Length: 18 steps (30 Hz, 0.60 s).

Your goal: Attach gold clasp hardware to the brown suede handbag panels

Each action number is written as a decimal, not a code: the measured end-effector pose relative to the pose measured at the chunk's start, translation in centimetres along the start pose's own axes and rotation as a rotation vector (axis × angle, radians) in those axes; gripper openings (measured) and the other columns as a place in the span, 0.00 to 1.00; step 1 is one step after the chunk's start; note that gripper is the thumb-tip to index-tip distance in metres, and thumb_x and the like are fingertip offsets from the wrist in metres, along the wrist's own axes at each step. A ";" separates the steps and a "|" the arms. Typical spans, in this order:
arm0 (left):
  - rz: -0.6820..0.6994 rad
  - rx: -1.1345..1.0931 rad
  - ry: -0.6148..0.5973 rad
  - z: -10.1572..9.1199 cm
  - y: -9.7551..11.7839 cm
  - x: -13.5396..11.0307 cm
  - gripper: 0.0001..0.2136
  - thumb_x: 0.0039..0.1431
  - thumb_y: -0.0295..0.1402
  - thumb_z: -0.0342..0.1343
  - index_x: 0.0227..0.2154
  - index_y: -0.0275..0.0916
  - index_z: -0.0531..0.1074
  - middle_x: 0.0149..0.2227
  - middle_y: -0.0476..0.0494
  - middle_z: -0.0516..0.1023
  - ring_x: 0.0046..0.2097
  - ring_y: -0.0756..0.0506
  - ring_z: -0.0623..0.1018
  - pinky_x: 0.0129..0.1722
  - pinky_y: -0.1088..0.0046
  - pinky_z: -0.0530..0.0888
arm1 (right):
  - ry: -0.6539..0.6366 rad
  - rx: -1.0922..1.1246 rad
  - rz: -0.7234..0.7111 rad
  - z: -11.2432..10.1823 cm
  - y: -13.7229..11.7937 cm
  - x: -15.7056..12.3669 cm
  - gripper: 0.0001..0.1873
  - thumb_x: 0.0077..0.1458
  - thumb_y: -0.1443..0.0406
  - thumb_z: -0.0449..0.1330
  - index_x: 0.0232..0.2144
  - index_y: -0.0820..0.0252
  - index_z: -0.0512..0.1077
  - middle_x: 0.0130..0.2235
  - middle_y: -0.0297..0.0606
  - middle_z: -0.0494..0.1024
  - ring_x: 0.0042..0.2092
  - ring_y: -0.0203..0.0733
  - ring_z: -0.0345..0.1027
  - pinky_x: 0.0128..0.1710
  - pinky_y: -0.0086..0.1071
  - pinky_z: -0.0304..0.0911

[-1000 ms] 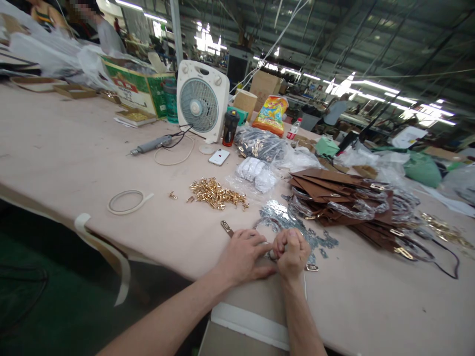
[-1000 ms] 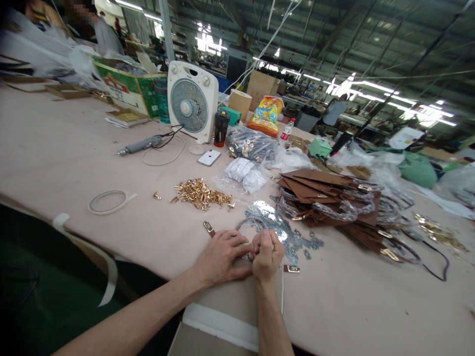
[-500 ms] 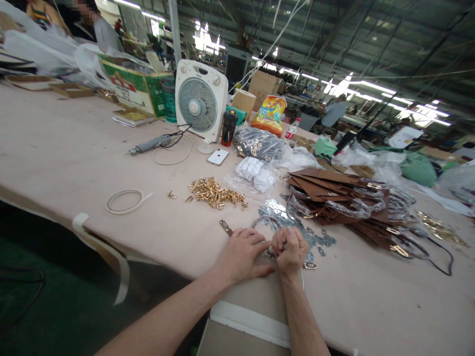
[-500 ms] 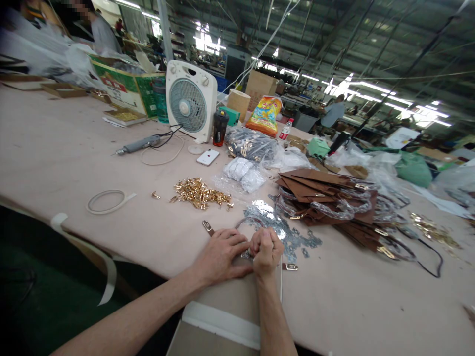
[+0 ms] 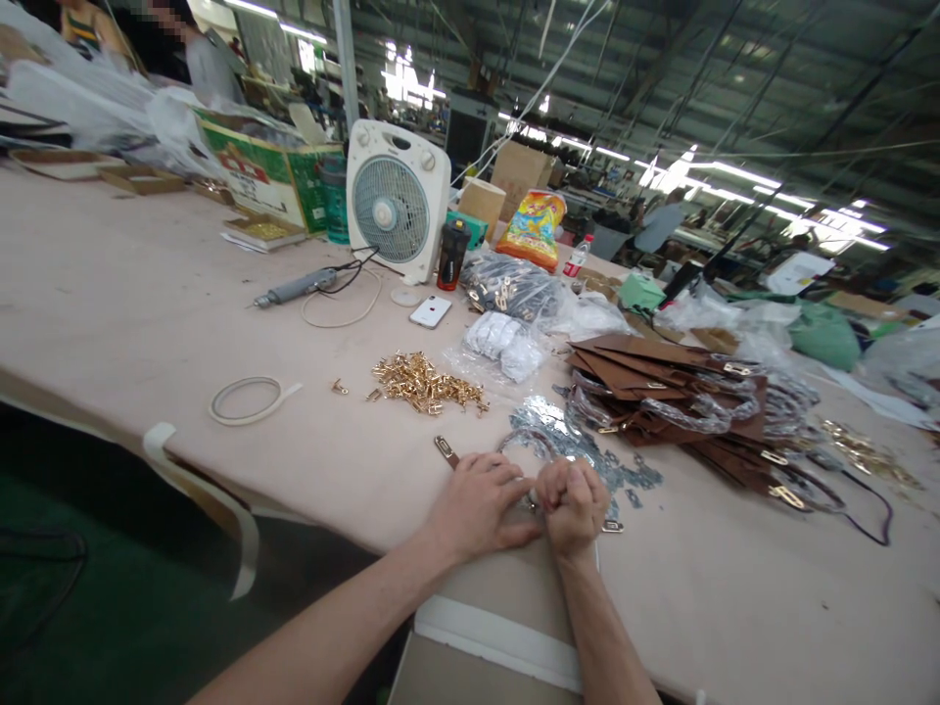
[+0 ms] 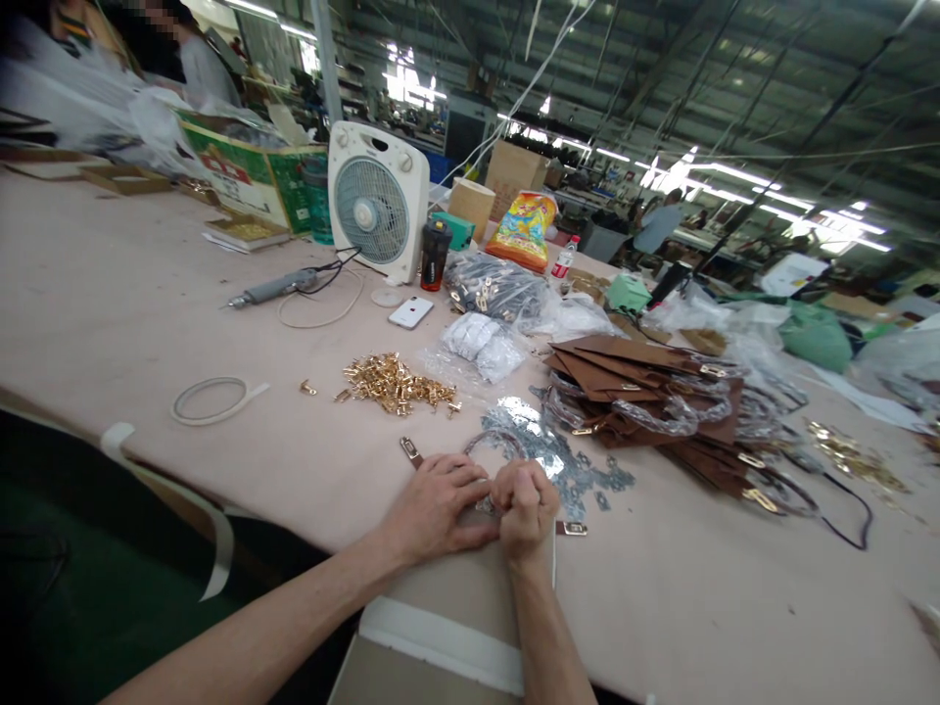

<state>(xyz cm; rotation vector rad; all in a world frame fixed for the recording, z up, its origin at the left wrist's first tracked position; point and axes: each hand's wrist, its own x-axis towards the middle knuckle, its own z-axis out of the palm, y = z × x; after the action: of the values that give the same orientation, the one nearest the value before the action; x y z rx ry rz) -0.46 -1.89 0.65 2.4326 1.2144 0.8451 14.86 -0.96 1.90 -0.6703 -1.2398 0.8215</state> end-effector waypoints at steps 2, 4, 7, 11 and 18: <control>-0.002 -0.003 0.000 0.1 -0.1 0.0 0.24 0.57 0.52 0.67 0.53 0.52 0.75 0.53 0.50 0.80 0.59 0.38 0.71 0.61 0.55 0.63 | 0.094 0.106 -0.023 0.0 -0.7 0.3 0.18 0.69 0.64 0.52 0.24 0.55 0.61 0.19 0.25 0.58 0.19 0.33 0.49 0.18 0.28 0.47; 0.001 -0.011 0.005 0.2 -0.1 0.0 0.26 0.56 0.54 0.67 0.54 0.52 0.75 0.53 0.50 0.80 0.60 0.38 0.71 0.61 0.56 0.63 | 0.111 0.142 -0.033 0.1 -1.1 0.4 0.17 0.68 0.64 0.53 0.24 0.56 0.63 0.19 0.26 0.58 0.18 0.33 0.50 0.17 0.28 0.48; 0.000 -0.016 0.015 0.2 -0.1 0.0 0.21 0.59 0.53 0.65 0.51 0.52 0.76 0.52 0.50 0.81 0.59 0.39 0.72 0.61 0.56 0.63 | 0.064 0.112 0.014 0.4 -1.0 -0.1 0.18 0.68 0.64 0.54 0.23 0.56 0.62 0.19 0.26 0.59 0.19 0.34 0.51 0.17 0.28 0.49; 0.005 -0.012 0.006 0.0 0.0 0.0 0.17 0.60 0.50 0.65 0.49 0.52 0.77 0.51 0.50 0.81 0.59 0.39 0.72 0.61 0.57 0.63 | 0.086 0.033 0.025 0.8 0.1 -0.8 0.19 0.69 0.62 0.54 0.23 0.55 0.62 0.19 0.25 0.58 0.19 0.34 0.51 0.18 0.29 0.49; 0.002 -0.006 0.004 -0.1 0.2 0.0 0.18 0.60 0.51 0.64 0.51 0.53 0.77 0.50 0.50 0.81 0.59 0.39 0.72 0.61 0.56 0.63 | 0.173 -0.064 0.104 1.1 0.9 0.1 0.21 0.68 0.58 0.55 0.23 0.55 0.61 0.19 0.25 0.60 0.18 0.32 0.51 0.16 0.28 0.47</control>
<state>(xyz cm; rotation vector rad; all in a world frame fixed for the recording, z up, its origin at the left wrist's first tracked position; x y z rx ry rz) -0.44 -1.95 0.86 2.4287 1.2095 0.8531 13.69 -0.40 1.45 -0.8462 -1.0854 0.7944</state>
